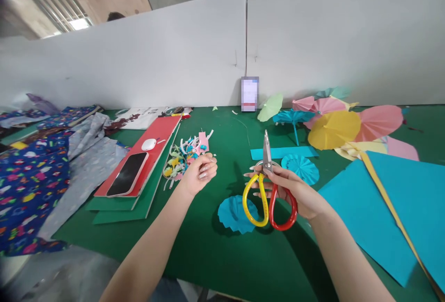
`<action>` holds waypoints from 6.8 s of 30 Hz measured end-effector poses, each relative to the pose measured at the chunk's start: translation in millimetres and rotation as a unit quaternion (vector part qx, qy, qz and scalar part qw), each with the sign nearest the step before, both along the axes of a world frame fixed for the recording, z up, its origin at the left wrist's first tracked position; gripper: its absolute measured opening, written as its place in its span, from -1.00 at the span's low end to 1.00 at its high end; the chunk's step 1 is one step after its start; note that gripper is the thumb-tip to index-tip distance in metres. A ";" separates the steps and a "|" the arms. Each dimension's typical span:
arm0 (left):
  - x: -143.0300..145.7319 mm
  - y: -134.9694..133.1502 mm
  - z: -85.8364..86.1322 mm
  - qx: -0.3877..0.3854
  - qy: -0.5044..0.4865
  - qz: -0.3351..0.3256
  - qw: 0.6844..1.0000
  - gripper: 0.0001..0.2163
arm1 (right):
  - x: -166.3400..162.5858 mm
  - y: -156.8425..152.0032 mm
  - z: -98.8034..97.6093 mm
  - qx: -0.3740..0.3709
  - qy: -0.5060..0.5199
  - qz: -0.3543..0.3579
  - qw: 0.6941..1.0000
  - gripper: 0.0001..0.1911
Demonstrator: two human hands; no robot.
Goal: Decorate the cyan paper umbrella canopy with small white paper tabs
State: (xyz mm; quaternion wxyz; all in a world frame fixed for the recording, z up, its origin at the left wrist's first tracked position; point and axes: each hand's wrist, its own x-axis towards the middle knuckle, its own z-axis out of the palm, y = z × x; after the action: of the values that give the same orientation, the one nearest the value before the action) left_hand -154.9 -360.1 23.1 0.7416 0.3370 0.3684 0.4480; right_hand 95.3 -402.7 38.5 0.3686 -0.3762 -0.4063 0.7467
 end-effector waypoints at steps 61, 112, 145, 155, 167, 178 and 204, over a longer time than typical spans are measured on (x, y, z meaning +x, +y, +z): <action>-69.4 15.0 -4.1 0.270 0.652 0.268 0.656 -0.79 | -2.8 -10.1 3.9 -0.020 0.088 0.032 0.995 -0.79; 54.9 -125.5 39.2 0.357 0.269 0.186 0.875 -0.66 | -66.3 -126.8 13.0 0.197 -0.213 -0.094 0.952 -0.80; 53.7 -129.8 67.2 0.577 0.488 0.195 0.625 -0.77 | -85.8 -140.1 4.3 0.221 -0.224 -0.141 0.939 -0.68; 55.0 -130.8 69.2 0.634 0.445 0.180 0.607 -0.76 | -82.1 -144.2 4.2 0.185 -0.202 -0.151 0.950 -0.76; 39.1 -108.8 44.7 0.386 0.424 0.063 0.817 -0.71 | 8.3 -112.4 1.5 0.124 -0.194 -0.181 0.956 -0.67; 26.3 -74.8 -9.2 0.379 0.590 -0.003 0.713 -0.79 | 66.1 -60.1 -25.8 0.163 -0.508 -0.032 0.845 -0.58; 12.5 -80.4 7.1 0.375 0.468 0.005 0.801 -0.84 | -38.8 -12.9 -16.5 0.325 -0.513 0.147 0.781 -0.78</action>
State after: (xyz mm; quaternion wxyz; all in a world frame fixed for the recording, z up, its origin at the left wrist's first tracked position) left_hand -142.4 -440.5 30.1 0.2928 0.7554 0.4755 0.3429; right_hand 56.5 -415.7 22.0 0.0922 -0.4974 -0.8042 0.3119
